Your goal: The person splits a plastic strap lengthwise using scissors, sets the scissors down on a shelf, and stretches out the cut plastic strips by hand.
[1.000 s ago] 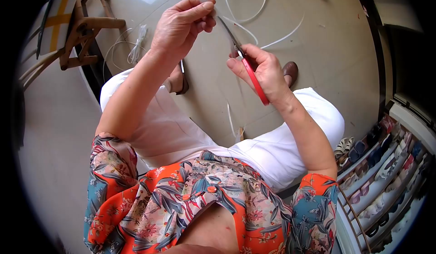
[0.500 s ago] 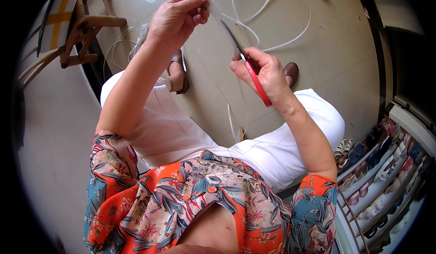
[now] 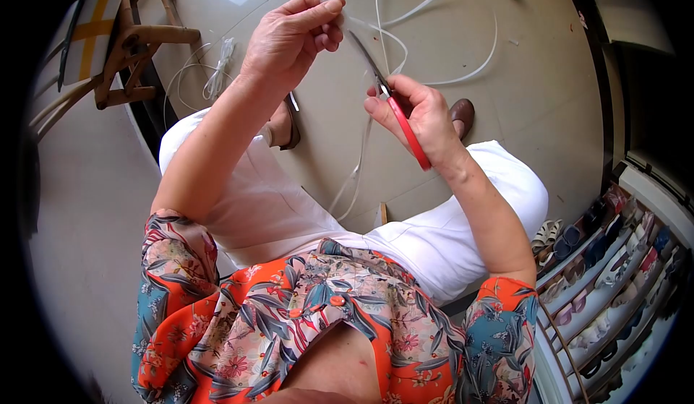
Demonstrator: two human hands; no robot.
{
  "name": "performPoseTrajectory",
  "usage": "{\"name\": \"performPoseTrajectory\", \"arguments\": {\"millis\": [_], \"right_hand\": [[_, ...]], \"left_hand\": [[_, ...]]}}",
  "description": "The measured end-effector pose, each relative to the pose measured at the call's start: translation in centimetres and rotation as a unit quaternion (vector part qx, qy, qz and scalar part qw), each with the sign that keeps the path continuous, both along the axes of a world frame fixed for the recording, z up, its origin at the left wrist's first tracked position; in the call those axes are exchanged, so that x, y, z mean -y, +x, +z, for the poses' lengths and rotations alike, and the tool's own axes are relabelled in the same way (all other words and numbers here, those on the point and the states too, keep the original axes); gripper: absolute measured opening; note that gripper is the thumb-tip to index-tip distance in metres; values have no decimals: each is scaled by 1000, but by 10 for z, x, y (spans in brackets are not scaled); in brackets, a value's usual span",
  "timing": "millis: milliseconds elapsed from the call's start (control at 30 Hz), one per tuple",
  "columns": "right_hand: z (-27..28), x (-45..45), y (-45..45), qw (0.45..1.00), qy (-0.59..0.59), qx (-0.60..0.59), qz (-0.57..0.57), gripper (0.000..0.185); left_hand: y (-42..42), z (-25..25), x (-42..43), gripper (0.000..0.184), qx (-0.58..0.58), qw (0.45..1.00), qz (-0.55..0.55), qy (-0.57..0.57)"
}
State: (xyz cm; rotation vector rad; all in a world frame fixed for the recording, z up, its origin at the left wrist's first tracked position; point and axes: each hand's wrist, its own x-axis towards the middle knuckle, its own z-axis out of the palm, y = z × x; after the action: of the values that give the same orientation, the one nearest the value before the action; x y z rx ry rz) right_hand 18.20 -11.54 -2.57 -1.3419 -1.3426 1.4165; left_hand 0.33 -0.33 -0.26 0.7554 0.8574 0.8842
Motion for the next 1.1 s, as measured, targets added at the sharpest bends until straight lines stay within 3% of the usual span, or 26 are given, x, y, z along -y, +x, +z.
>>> {"name": "performPoseTrajectory", "arguments": {"millis": [233, 433, 600, 700, 833, 1100], "right_hand": [[9, 2, 1, 996, -82, -23, -9, 26], [10, 0, 0, 995, -80, -56, -14, 32], [4, 1, 1, 996, -63, -55, 12, 26], [5, 1, 2, 997, -60, -46, 20, 26], [6, 1, 4, 997, -70, -41, 15, 32], [11, 1, 6, 987, -137, -78, 4, 35]], "left_hand": [[1, 0, 0, 14, -3, 1000, 0, -5], [6, 0, 7, 14, -6, 1000, -5, -10], [4, -3, 4, 11, 17, 1000, -12, -19], [-3, -9, -14, 11, 138, 987, -46, -69], [-9, -11, -24, 11, 50, 998, -23, -13], [-1, 0, -8, 12, 13, 1000, -12, 5]]}}
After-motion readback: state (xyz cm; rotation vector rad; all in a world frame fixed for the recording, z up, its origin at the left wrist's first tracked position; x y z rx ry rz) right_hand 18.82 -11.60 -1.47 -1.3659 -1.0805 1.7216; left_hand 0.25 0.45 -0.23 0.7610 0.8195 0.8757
